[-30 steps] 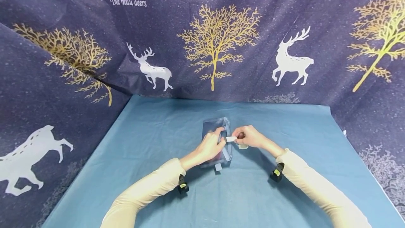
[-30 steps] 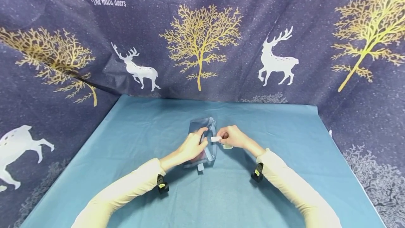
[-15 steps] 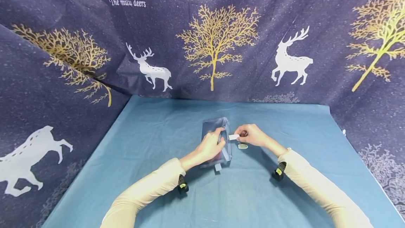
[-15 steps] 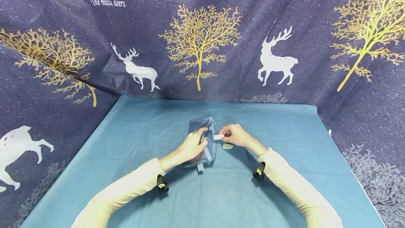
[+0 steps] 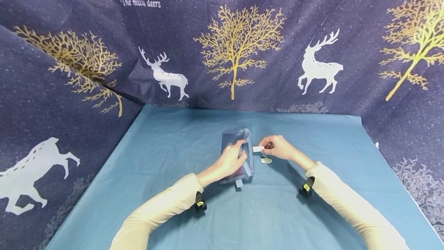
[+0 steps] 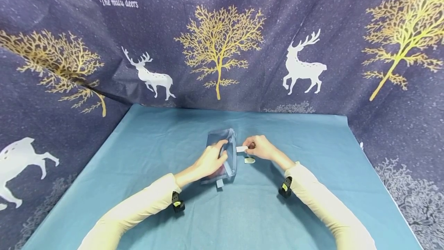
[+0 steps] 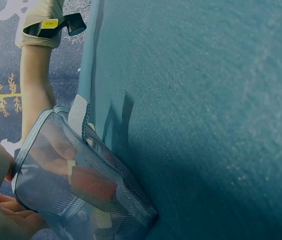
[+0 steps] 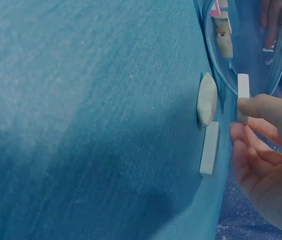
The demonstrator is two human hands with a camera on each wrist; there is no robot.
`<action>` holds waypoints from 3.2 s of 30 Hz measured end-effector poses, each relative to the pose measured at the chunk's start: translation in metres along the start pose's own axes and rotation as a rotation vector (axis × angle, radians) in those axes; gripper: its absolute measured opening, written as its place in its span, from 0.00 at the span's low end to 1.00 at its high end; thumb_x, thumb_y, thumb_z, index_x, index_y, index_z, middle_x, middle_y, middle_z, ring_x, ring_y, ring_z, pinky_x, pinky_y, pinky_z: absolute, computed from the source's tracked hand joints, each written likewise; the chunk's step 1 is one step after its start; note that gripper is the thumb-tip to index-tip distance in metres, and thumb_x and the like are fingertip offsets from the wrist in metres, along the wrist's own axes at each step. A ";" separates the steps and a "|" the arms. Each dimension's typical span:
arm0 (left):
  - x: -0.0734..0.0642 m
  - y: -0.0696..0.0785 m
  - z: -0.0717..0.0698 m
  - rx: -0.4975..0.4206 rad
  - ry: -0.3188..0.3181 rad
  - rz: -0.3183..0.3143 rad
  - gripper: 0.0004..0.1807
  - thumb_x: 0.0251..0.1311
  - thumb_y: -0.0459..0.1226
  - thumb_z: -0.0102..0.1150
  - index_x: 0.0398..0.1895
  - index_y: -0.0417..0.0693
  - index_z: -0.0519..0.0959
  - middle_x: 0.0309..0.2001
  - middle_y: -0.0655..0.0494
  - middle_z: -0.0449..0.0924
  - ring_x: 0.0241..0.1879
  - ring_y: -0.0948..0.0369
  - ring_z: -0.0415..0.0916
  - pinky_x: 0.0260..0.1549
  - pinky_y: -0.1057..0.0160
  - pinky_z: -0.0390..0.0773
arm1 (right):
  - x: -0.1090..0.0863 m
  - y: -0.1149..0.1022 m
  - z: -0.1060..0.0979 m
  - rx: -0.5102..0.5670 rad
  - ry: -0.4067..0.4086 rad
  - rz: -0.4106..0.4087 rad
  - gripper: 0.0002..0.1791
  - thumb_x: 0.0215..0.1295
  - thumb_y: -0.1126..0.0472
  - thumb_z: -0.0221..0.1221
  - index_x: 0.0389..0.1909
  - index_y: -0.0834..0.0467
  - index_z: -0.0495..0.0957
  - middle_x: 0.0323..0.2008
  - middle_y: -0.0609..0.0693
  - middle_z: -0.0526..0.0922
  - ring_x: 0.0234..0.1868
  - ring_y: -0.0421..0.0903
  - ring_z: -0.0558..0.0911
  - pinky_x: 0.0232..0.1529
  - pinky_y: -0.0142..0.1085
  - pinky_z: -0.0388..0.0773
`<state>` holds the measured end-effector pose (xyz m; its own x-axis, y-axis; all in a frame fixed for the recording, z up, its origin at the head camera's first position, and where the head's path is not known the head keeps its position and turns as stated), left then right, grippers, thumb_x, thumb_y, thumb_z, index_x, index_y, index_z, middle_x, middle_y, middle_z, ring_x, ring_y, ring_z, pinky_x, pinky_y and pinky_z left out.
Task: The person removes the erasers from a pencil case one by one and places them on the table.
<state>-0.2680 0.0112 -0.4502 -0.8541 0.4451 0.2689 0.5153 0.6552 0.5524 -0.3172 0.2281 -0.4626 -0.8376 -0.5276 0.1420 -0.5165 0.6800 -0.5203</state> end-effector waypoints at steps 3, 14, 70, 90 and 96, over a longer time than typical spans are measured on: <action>0.000 0.000 0.000 -0.008 -0.006 -0.002 0.24 0.60 0.39 0.47 0.61 0.42 0.65 0.12 0.64 0.65 0.11 0.69 0.62 0.15 0.71 0.65 | 0.000 0.001 -0.001 -0.004 0.009 0.015 0.08 0.53 0.61 0.63 0.35 0.54 0.82 0.25 0.43 0.81 0.20 0.35 0.74 0.23 0.28 0.70; -0.001 0.000 -0.002 0.020 0.006 -0.012 0.25 0.59 0.39 0.47 0.60 0.41 0.66 0.11 0.64 0.64 0.21 0.65 0.65 0.22 0.70 0.67 | 0.000 0.003 -0.006 0.014 0.007 0.033 0.08 0.53 0.61 0.63 0.35 0.55 0.82 0.22 0.45 0.80 0.18 0.37 0.72 0.20 0.29 0.68; -0.002 -0.001 -0.003 0.011 0.032 -0.004 0.24 0.59 0.39 0.46 0.59 0.41 0.67 0.11 0.63 0.63 0.20 0.65 0.64 0.23 0.69 0.68 | -0.009 0.029 -0.017 -0.004 0.127 0.078 0.05 0.52 0.62 0.60 0.31 0.55 0.76 0.22 0.46 0.79 0.18 0.37 0.71 0.21 0.31 0.66; -0.002 -0.002 -0.001 -0.017 0.010 -0.013 0.24 0.59 0.38 0.47 0.60 0.39 0.66 0.10 0.64 0.63 0.15 0.68 0.62 0.21 0.71 0.66 | -0.011 0.029 -0.022 -0.017 0.052 0.242 0.06 0.57 0.59 0.57 0.33 0.57 0.72 0.28 0.50 0.80 0.24 0.40 0.75 0.26 0.34 0.71; -0.002 -0.001 -0.002 0.000 0.016 -0.010 0.25 0.59 0.38 0.47 0.60 0.40 0.66 0.11 0.65 0.63 0.17 0.67 0.63 0.23 0.69 0.68 | -0.011 0.031 -0.022 -0.050 0.059 0.258 0.07 0.56 0.59 0.58 0.32 0.58 0.73 0.27 0.50 0.80 0.24 0.40 0.75 0.27 0.34 0.71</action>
<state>-0.2674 0.0082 -0.4493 -0.8602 0.4290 0.2757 0.5068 0.6595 0.5552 -0.3279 0.2666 -0.4620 -0.9508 -0.3041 0.0596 -0.2917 0.8129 -0.5041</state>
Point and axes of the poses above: each hand's wrist, its own x-axis towards the middle knuckle, its own z-axis out of the palm, y = z × x, the point moved 2 cm from there along x, towards the middle knuckle
